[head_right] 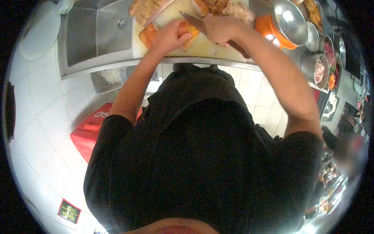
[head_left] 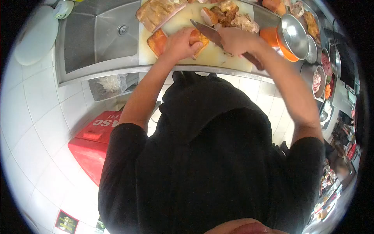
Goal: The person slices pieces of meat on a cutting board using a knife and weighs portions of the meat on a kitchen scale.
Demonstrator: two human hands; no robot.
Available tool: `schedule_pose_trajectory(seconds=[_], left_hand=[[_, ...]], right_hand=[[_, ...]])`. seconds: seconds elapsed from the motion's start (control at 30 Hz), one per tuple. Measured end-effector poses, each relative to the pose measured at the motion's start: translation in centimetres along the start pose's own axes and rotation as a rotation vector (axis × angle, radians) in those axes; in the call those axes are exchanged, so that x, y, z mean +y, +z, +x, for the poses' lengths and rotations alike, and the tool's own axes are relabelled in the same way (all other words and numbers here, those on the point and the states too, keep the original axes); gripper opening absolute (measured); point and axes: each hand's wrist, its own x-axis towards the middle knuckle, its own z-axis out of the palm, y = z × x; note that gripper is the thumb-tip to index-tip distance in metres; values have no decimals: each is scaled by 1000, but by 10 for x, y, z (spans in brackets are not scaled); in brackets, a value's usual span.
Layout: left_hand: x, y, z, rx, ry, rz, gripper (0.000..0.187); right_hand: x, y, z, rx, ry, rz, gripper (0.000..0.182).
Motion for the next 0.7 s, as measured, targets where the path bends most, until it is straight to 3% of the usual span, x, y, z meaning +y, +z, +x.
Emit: schedule_pose_trajectory(seconds=[0.1, 0.2, 0.27, 0.33, 0.47, 0.57, 0.67, 0.7], left_hand=[[-5, 8, 0, 34, 24, 12, 66], [-6, 8, 0, -1, 3, 1, 66], [-2, 4, 1, -26, -18, 14, 65], [0, 3, 0, -39, -31, 13, 65], [-5, 7, 0, -16, -22, -15, 65], [-4, 0, -2, -11, 27, -18, 68], [-20, -6, -12, 18, 35, -184, 72], [-26, -6, -17, 34, 25, -270, 73]], right_hand=[[-11, -22, 3, -23, -69, -125, 25], [-32, -44, -2, -159, 101, -103, 26], [-29, -44, 22, -172, 52, -278, 69], [-28, -42, 28, -101, -93, -454, 100], [-56, -64, 2, -201, 136, -260, 100], [-44, -58, 15, -196, 143, -245, 101], [-25, -39, 22, -98, 5, -294, 92], [-19, -31, 23, -101, 24, -260, 68]])
